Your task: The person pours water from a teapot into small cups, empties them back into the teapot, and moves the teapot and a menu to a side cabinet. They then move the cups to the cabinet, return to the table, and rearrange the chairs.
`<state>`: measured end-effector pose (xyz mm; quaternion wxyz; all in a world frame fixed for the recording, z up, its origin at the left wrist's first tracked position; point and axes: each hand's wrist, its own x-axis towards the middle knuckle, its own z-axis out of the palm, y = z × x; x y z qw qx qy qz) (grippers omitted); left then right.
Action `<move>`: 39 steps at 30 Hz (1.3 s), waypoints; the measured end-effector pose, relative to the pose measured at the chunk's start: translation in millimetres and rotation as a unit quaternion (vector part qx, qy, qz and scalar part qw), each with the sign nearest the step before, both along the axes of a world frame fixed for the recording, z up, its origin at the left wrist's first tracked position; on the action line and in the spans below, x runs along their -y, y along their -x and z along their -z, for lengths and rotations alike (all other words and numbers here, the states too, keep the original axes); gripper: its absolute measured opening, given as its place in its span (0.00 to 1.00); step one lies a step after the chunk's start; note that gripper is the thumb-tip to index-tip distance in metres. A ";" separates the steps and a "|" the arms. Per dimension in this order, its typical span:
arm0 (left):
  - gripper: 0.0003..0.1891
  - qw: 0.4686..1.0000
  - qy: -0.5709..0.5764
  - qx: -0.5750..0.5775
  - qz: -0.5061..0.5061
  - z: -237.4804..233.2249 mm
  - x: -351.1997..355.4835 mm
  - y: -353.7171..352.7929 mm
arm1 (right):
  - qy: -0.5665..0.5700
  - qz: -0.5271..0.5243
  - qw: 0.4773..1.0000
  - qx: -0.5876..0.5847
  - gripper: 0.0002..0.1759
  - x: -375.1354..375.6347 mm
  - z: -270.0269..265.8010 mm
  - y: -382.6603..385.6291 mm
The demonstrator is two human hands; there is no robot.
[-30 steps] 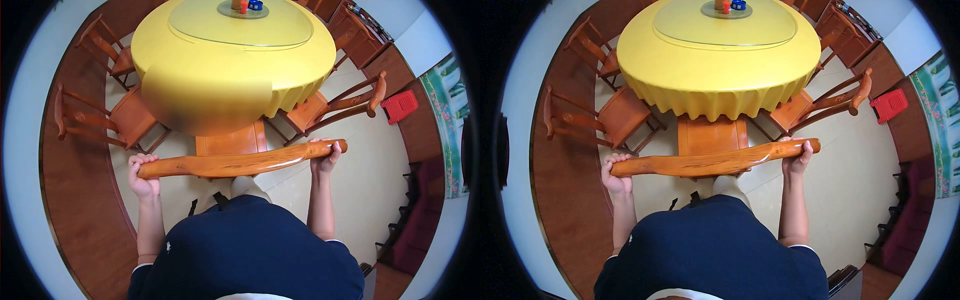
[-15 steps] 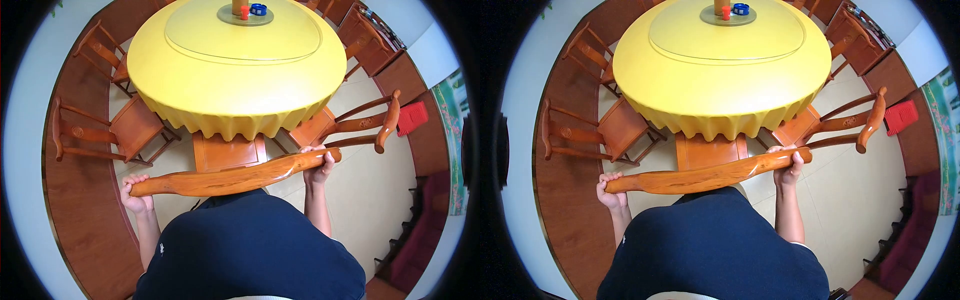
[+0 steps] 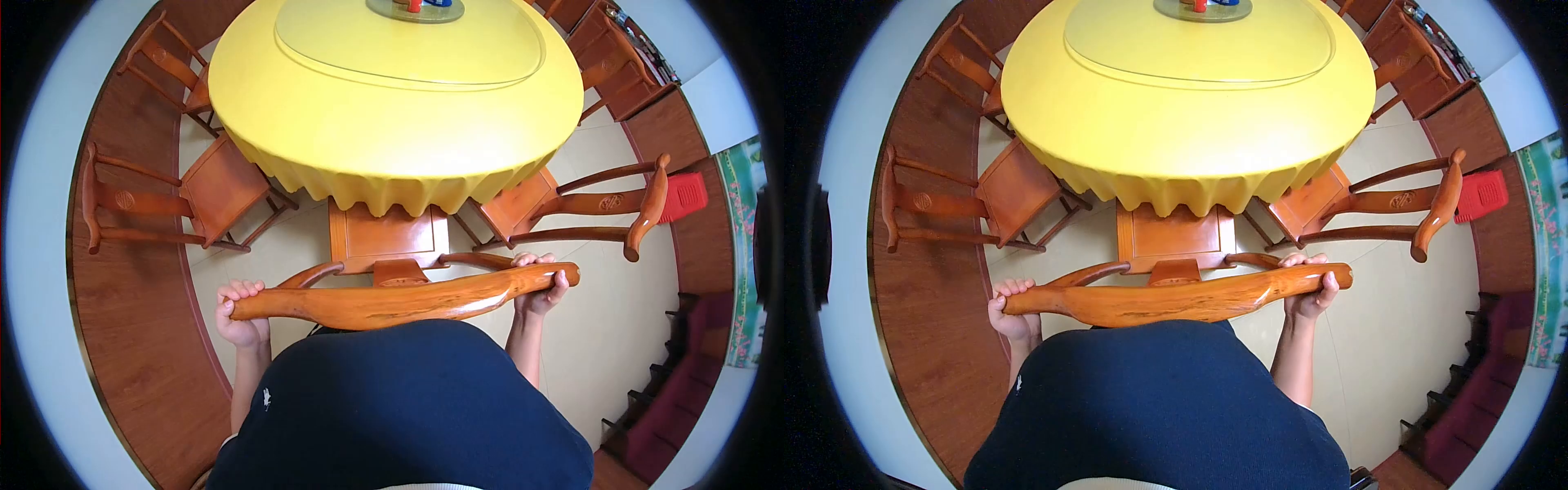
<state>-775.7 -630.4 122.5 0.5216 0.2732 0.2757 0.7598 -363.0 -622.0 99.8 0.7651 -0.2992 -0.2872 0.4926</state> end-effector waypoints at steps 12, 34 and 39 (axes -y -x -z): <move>0.04 1.000 0.000 0.003 0.011 11.3 13.5 5.3 | -0.005 -0.008 1.000 0.020 0.21 13.3 11.6 -1.9; 0.14 0.940 0.321 -0.052 -0.103 74.8 274.0 238.8 | 0.526 -0.164 0.824 0.131 0.07 121.6 216.3 199.4; 0.13 0.937 0.297 -0.013 -0.184 71.4 275.1 300.2 | 0.449 -0.465 0.661 0.381 0.15 88.7 157.6 371.0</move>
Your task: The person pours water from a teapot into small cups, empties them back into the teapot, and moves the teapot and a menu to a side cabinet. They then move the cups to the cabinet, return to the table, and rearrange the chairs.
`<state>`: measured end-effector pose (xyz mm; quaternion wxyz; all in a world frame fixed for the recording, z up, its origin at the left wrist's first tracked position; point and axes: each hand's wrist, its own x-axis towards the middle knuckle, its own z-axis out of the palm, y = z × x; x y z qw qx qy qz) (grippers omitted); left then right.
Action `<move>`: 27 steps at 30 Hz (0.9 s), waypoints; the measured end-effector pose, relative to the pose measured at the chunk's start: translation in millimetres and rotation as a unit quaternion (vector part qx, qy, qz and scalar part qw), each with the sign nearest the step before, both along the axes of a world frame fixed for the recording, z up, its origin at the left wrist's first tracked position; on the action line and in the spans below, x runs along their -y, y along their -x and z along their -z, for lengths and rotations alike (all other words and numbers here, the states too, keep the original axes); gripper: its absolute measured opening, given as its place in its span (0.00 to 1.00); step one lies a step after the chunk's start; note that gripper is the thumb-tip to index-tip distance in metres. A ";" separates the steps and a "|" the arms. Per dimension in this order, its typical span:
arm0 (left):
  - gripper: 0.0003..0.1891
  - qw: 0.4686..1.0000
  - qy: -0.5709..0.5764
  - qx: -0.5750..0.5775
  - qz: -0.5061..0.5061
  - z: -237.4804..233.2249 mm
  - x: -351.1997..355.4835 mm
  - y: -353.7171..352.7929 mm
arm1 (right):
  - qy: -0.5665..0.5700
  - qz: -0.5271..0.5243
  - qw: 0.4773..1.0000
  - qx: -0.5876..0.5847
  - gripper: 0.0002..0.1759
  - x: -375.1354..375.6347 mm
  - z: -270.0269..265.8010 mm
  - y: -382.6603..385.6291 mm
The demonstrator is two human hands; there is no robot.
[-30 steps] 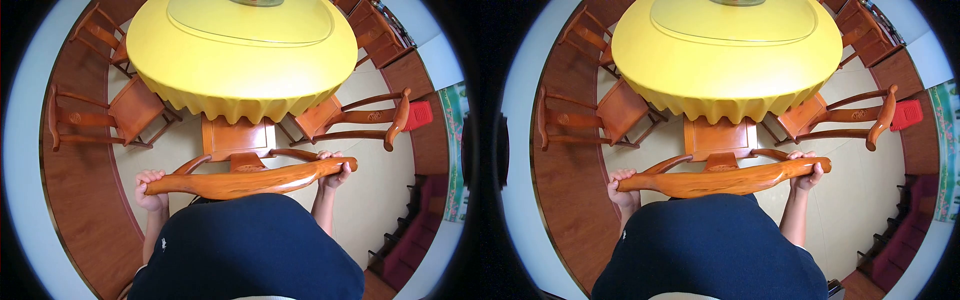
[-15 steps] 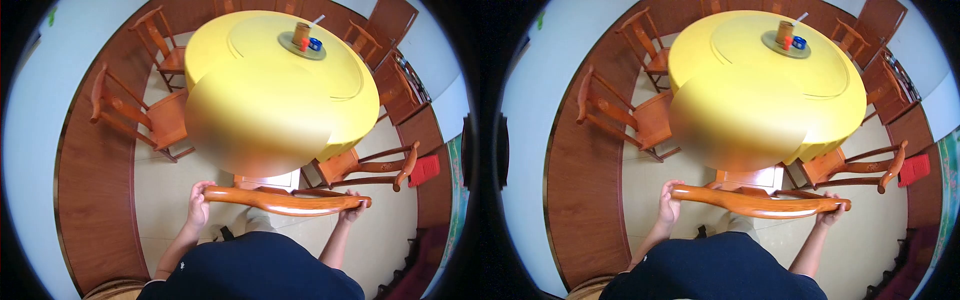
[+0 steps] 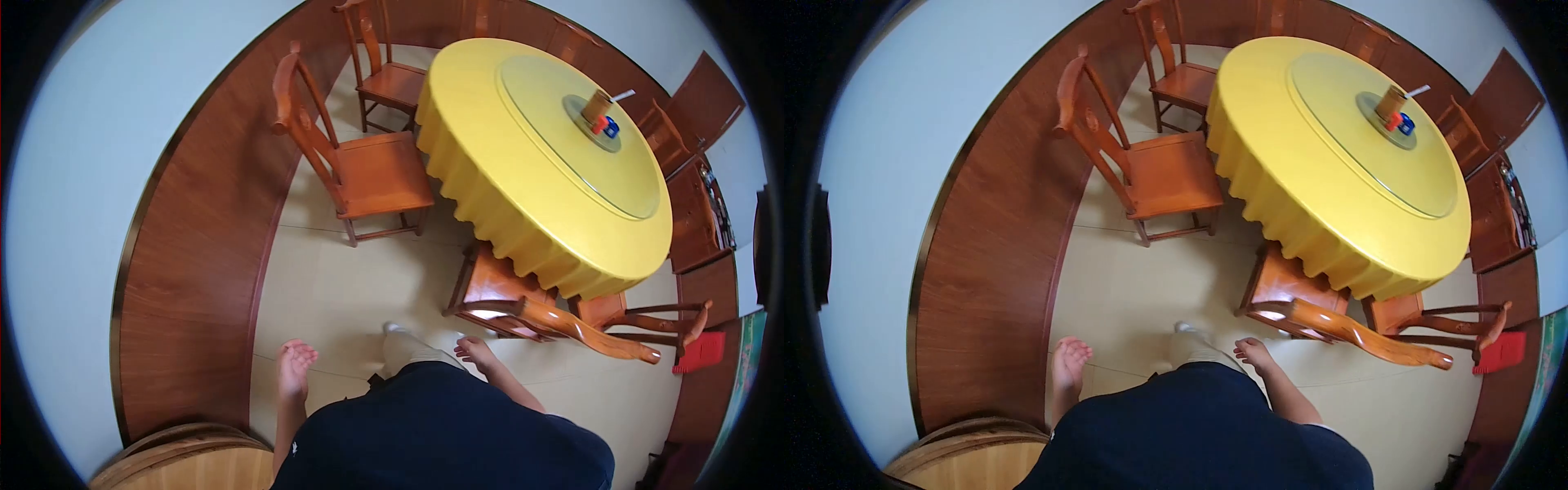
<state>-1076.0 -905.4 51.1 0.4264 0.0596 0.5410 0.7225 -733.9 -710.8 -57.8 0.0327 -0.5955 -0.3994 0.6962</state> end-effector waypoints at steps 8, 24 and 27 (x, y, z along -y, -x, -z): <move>0.13 0.999 -0.033 -0.013 0.030 10.0 -65.9 137.2 | -0.270 -0.121 0.955 -0.011 0.23 -112.6 4.0 237.0; 0.12 0.977 -0.112 -0.009 0.179 -50.7 -374.1 465.6 | -0.681 0.020 0.705 -0.199 0.36 -257.0 -141.4 579.5; 0.13 0.962 -0.130 -0.009 0.240 -46.3 -467.4 522.7 | -0.643 0.089 0.728 -0.219 0.32 -276.1 -149.6 589.9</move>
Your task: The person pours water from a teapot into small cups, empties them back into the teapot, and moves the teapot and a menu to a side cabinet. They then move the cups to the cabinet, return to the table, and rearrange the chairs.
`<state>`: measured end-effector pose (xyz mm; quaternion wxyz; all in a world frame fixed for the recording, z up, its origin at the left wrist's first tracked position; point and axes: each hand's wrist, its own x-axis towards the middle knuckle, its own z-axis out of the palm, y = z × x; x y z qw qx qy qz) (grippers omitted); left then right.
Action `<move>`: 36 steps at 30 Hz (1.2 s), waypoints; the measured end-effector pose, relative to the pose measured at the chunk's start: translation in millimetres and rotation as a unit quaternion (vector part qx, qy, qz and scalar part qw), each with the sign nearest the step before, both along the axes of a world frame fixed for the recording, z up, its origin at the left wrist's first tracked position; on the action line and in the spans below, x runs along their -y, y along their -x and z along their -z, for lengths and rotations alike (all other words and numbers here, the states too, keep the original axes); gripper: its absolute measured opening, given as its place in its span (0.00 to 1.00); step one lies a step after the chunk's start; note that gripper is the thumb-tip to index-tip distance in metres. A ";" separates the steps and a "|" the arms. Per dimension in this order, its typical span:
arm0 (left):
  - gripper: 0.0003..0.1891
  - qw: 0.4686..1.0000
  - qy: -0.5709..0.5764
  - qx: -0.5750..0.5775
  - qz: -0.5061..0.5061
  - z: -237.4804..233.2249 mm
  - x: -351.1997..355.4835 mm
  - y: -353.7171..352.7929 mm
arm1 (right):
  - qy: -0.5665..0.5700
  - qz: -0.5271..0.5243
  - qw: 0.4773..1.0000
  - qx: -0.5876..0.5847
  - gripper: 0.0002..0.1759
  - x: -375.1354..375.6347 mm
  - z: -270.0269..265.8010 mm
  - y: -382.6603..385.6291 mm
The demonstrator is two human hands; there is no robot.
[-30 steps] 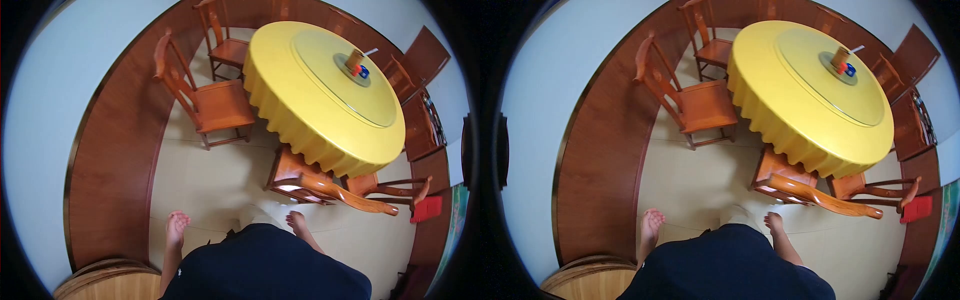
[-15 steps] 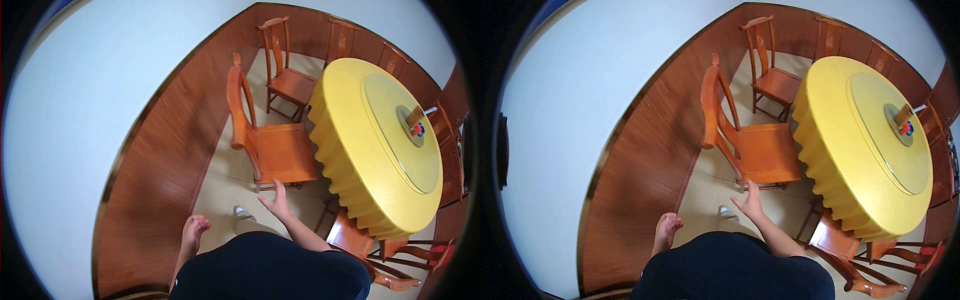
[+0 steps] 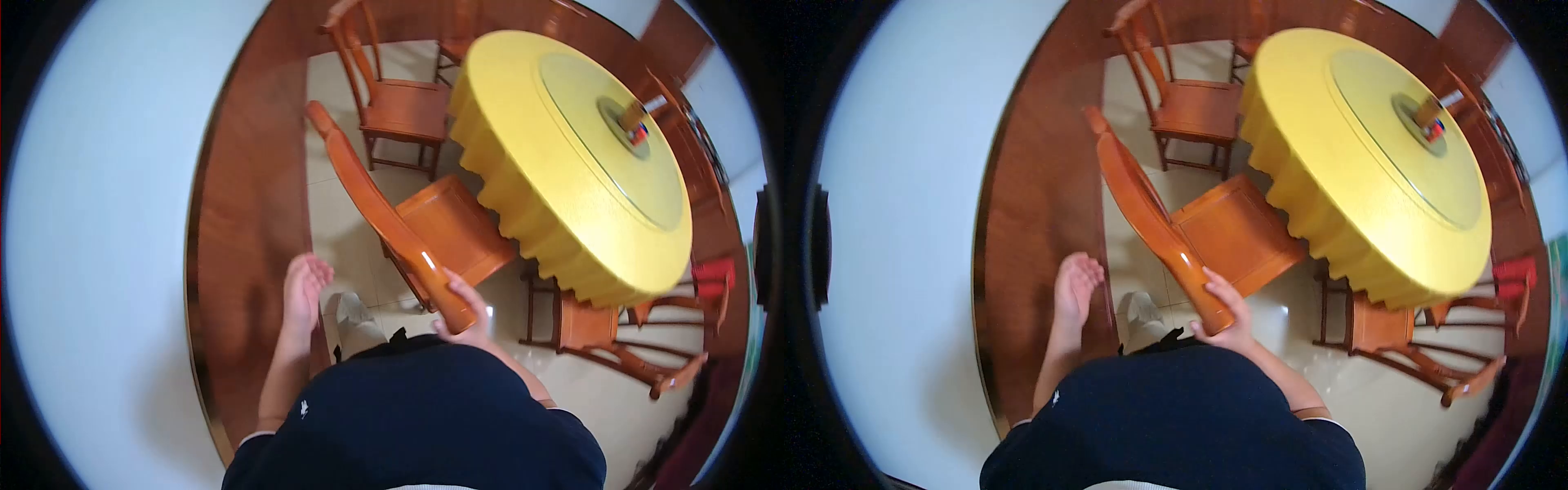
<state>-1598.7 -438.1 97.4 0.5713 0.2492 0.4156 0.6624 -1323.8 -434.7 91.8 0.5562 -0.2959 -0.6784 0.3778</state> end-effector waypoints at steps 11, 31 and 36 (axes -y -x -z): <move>0.17 0.996 0.006 0.084 -0.012 7.8 -321.6 91.7 | 0.066 0.268 0.924 -0.266 0.20 -56.6 -32.2 50.7; 0.06 0.959 -0.037 0.197 0.200 -64.9 -456.3 -54.2 | 0.028 0.450 0.812 -0.371 0.18 -145.3 -55.7 -56.3; 0.05 0.955 -0.043 0.180 0.233 -61.2 -471.2 -69.7 | 0.008 0.449 0.808 -0.381 0.19 -153.8 -39.9 -58.3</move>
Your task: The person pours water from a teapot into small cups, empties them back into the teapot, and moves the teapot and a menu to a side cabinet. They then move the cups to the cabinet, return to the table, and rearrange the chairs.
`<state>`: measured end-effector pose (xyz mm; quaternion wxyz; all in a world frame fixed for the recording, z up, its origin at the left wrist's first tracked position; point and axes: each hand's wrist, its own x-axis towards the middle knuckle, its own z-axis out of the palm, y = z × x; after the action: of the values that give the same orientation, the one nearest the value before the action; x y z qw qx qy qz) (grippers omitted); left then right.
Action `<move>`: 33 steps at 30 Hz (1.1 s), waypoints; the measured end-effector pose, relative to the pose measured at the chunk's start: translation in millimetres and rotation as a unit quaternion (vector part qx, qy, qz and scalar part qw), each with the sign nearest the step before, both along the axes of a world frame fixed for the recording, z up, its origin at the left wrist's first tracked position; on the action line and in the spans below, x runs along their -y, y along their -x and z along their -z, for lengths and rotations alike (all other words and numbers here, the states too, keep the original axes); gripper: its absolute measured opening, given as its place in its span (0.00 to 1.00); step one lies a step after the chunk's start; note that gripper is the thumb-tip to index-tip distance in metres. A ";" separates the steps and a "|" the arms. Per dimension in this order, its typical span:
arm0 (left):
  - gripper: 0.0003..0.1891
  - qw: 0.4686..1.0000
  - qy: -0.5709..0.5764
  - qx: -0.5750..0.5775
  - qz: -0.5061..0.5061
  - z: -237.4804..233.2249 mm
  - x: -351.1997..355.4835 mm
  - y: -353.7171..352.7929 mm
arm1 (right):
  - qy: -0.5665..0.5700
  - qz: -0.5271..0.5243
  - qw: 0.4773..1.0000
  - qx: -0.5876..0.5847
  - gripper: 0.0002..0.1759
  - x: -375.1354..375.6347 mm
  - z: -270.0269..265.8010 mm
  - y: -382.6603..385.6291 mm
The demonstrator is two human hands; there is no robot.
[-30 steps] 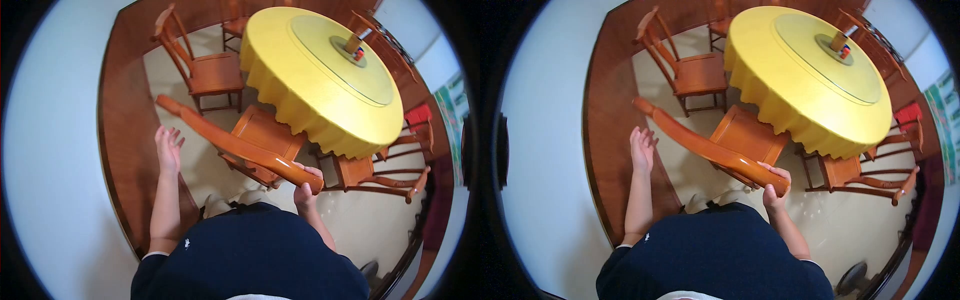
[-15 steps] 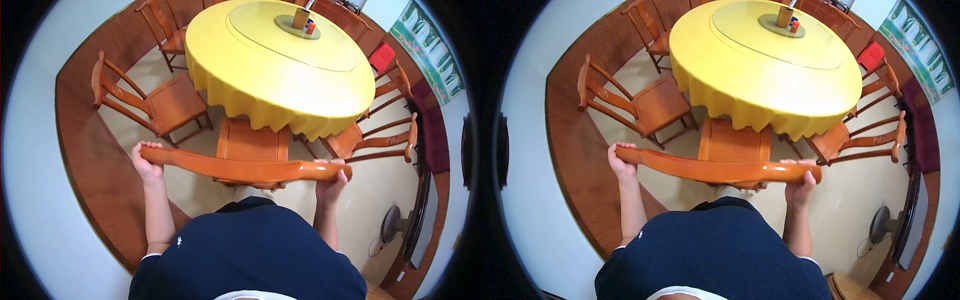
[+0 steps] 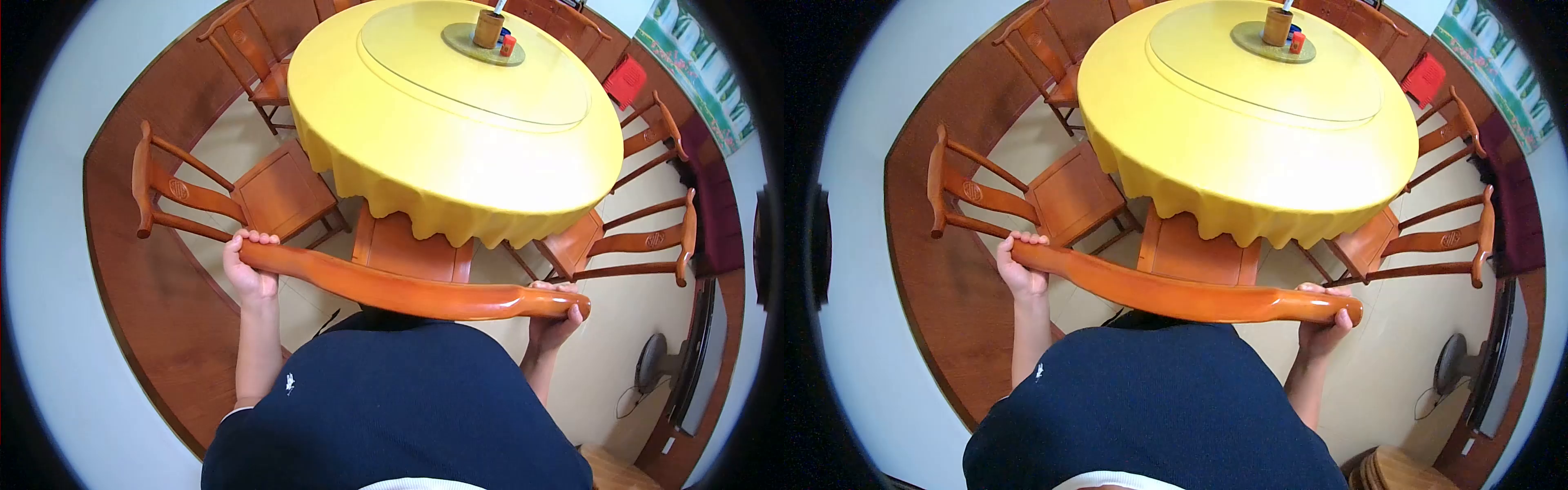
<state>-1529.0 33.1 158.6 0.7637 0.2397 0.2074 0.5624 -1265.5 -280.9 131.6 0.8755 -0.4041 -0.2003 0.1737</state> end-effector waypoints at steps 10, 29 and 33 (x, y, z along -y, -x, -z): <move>0.05 1.000 0.018 -0.018 0.018 13.2 -19.1 -4.0 | -0.007 0.024 1.000 -0.019 0.17 -6.1 27.1 5.2; 0.06 0.999 0.019 0.010 0.030 39.1 -32.2 -3.0 | -0.012 0.013 1.000 -0.019 0.18 -21.3 30.3 7.8; 0.06 0.999 0.005 0.012 0.034 42.8 -29.9 -2.9 | -0.025 0.009 0.999 -0.027 0.18 -15.6 38.0 6.0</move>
<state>-1526.1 63.0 115.8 0.7859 0.2358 0.1932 0.5381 -1271.5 -265.3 93.6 0.8920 -0.3786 -0.1778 0.1715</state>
